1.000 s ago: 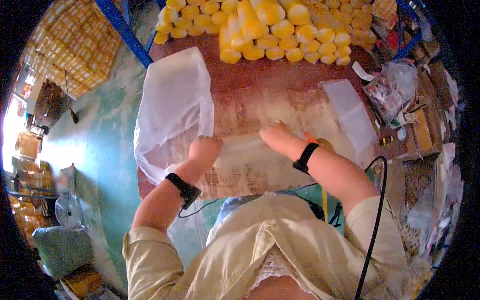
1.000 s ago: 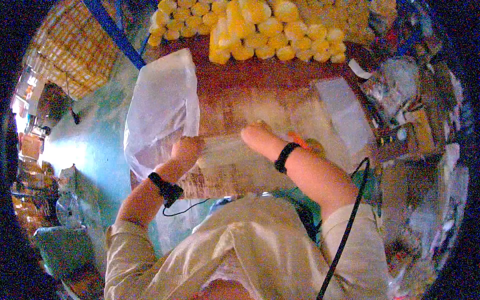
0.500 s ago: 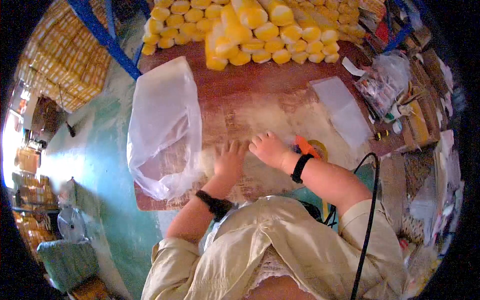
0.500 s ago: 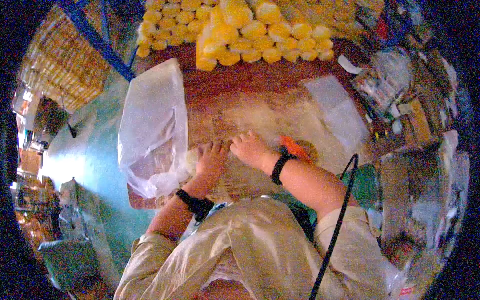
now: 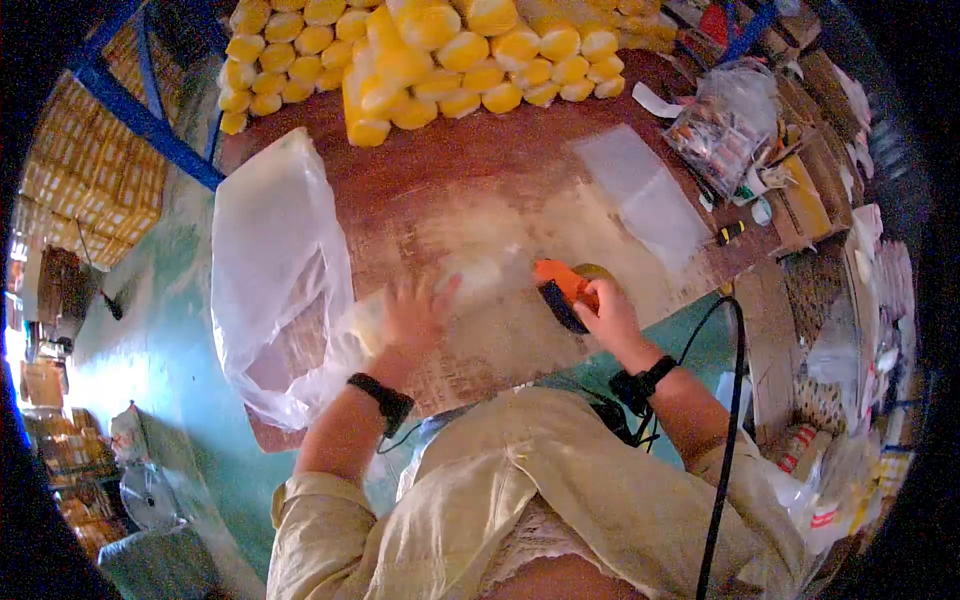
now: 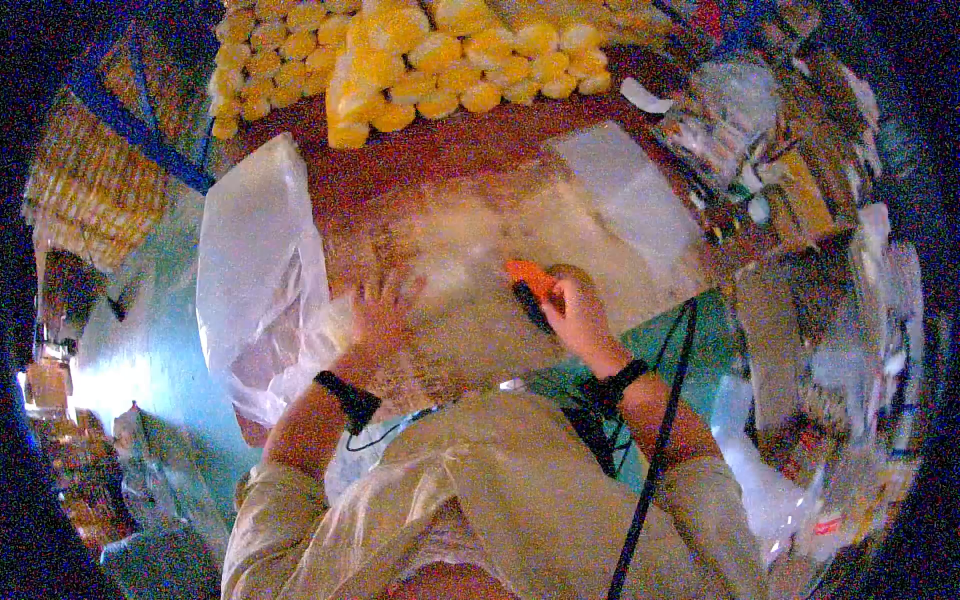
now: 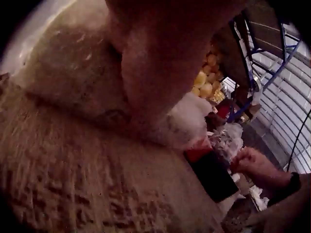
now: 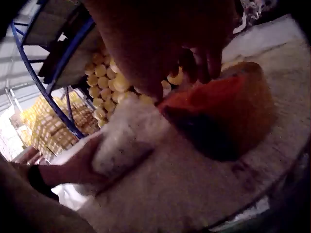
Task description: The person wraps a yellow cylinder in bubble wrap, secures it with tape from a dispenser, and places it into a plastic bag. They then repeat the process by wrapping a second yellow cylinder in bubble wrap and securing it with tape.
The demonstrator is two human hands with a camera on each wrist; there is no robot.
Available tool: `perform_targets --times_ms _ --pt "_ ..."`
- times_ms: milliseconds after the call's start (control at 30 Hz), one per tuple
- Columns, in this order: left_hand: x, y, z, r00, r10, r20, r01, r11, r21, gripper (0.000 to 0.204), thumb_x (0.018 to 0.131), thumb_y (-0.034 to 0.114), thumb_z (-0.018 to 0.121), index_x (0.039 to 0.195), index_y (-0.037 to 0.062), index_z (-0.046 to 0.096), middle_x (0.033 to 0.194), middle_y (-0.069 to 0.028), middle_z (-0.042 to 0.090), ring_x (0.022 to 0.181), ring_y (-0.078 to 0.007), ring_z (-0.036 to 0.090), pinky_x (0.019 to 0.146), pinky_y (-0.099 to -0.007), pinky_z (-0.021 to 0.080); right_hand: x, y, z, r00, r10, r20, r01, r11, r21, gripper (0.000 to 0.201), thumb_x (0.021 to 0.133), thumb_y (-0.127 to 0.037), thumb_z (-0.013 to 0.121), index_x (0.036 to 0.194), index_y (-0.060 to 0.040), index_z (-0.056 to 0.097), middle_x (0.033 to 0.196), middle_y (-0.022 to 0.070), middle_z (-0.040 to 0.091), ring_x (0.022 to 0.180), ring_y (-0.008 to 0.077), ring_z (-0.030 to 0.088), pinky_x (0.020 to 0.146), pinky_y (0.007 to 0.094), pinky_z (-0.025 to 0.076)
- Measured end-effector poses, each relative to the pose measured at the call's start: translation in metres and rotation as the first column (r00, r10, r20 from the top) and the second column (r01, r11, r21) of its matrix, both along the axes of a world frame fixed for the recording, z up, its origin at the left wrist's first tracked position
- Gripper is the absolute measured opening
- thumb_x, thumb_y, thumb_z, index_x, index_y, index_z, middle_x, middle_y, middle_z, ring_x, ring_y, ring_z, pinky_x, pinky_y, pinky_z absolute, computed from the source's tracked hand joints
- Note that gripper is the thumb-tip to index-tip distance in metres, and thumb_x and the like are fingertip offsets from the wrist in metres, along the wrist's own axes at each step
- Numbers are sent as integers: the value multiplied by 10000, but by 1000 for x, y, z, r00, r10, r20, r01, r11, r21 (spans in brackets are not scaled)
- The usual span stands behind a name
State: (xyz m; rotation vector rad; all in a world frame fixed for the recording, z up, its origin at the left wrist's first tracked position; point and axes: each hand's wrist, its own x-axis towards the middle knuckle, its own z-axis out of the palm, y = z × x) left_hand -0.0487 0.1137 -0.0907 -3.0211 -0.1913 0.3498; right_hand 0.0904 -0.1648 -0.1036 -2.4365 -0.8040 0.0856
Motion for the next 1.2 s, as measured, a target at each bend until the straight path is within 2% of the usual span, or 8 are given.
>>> perform_targets --times_ms 100,233,567,767,800,900,1067,1200 --pt "14 15 11 996 -7 -84 1 997 -76 850 723 420 632 1401 289 135 1431 -88 227 1253 -334 304 977 -533 286 -7 -5 -9 973 71 -220 -119 969 -217 499 709 -299 690 1023 17 464 975 205 550 976 366 510 824 427 414" --pt "14 25 -6 997 -74 0 74 995 -73 841 739 422 618 1404 248 135 1435 -110 211 1253 -339 307 987 -514 282 -13 -3 -33 996 77 -45 -89 911 -402 586 680 -339 695 1047 49 453 1036 255 521 991 401 497 860 427 403" --pt "-1 -4 -43 987 -84 137 57 980 189 682 835 298 473 1411 184 127 1444 -117 182 1271 -334 276 990 -555 239 -20 -17 10 967 174 187 -125 960 -249 498 663 -202 700 1034 37 469 971 237 558 951 407 527 838 437 420" --pt "4 9 -53 983 -90 159 62 983 173 615 842 276 453 1392 188 191 1414 -125 238 1238 -333 313 953 -543 290 -44 4 85 903 19 -430 -51 997 -63 496 697 -203 690 1074 48 488 908 139 612 855 253 596 772 343 460" --pt "3 8 -56 973 -114 201 74 977 198 618 837 283 458 1390 188 198 1407 -127 248 1233 -333 318 948 -540 297 -43 11 81 835 81 -545 -60 997 56 433 736 -211 675 1060 30 517 903 72 601 817 147 570 749 282 454" --pt "-1 7 -58 955 -155 253 99 971 218 617 829 288 463 1383 184 212 1392 -129 272 1218 -335 338 942 -535 308 -41 48 80 548 170 -819 53 970 237 370 769 -202 641 1076 -22 540 886 50 610 794 170 578 732 306 466" --pt "-4 11 -44 943 -151 297 131 988 87 581 830 288 457 1363 172 259 1378 -132 298 1192 -336 367 939 -531 319 -34 98 74 543 142 -828 192 938 287 321 783 -261 626 986 -18 575 787 13 605 662 127 561 578 287 458" --pt "2 16 -56 921 -133 365 127 991 42 637 766 340 542 1333 154 320 1358 -139 326 1186 -335 374 935 -529 328 -25 94 28 384 -64 -921 212 977 21 345 802 -324 601 987 -34 582 796 22 608 651 139 565 562 293 465"
